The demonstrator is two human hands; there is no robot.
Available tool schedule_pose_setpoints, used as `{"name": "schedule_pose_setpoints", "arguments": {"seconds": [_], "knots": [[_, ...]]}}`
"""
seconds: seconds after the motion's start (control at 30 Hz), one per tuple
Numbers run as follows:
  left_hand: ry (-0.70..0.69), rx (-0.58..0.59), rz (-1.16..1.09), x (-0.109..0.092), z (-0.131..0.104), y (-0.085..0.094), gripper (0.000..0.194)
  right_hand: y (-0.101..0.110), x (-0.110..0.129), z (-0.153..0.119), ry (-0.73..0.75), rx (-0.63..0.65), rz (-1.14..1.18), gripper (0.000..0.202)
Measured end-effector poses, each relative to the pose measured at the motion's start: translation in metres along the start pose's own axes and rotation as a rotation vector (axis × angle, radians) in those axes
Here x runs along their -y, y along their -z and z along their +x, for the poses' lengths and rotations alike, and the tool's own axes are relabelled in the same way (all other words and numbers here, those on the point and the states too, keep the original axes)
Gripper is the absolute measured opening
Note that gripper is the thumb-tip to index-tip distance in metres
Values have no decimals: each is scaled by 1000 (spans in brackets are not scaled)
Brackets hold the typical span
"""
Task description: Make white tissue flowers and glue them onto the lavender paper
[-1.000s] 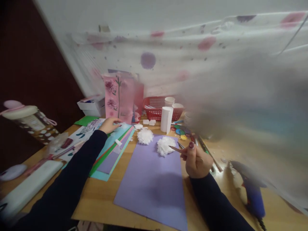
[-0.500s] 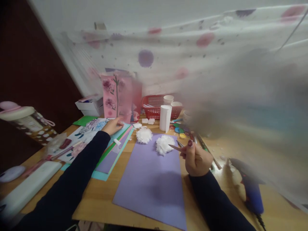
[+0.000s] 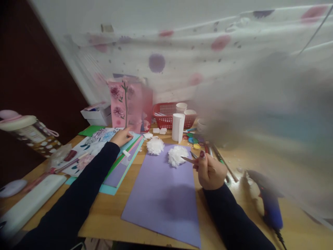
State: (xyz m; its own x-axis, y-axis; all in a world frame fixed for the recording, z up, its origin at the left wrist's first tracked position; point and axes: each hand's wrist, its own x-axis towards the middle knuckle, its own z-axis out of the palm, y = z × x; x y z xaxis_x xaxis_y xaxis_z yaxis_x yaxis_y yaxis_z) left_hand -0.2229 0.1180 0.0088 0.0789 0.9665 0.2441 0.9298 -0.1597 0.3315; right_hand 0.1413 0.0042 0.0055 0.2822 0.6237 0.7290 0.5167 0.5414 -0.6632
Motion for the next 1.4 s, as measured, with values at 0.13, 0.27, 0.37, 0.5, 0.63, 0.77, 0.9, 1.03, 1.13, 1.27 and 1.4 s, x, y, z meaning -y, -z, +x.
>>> {"name": "schedule_pose_setpoints", "arguments": {"seconds": [0.13, 0.27, 0.37, 0.5, 0.63, 0.77, 0.9, 1.03, 1.13, 1.27, 1.4], "knots": [[15, -38, 8, -2, -1, 1, 59, 0, 0, 0, -2, -4, -12, 51], [23, -57, -42, -7, -1, 0, 63, 0, 2, 0, 17, 2, -22, 51], [34, -44, -54, -11, 1, -5, 66, 1, 2, 0, 26, 13, -48, 51], [77, -89, -15, -15, 3, -12, 62, 1, -1, 0, 34, 20, -41, 50], [124, -171, -193, -13, 6, -11, 66, 2, -1, 0, 54, 30, -75, 50], [192, -250, -469, -10, 8, -3, 65, 3, 0, 0, 46, 48, -65, 51], [213, -250, -625, -14, 10, 8, 62, 3, 0, -1, 25, 49, -57, 50], [168, -194, -766, -34, 8, 24, 60, 3, -2, -2, 32, 89, -38, 49], [30, -107, -792, -60, 2, 36, 61, 3, -5, -3, 90, 169, -21, 46], [-173, 139, -886, -101, -14, 43, 61, -2, -10, -5, 180, 315, -27, 43], [-294, 454, -954, -134, -29, 34, 59, -7, -11, -6, 223, 357, -98, 41]]}}
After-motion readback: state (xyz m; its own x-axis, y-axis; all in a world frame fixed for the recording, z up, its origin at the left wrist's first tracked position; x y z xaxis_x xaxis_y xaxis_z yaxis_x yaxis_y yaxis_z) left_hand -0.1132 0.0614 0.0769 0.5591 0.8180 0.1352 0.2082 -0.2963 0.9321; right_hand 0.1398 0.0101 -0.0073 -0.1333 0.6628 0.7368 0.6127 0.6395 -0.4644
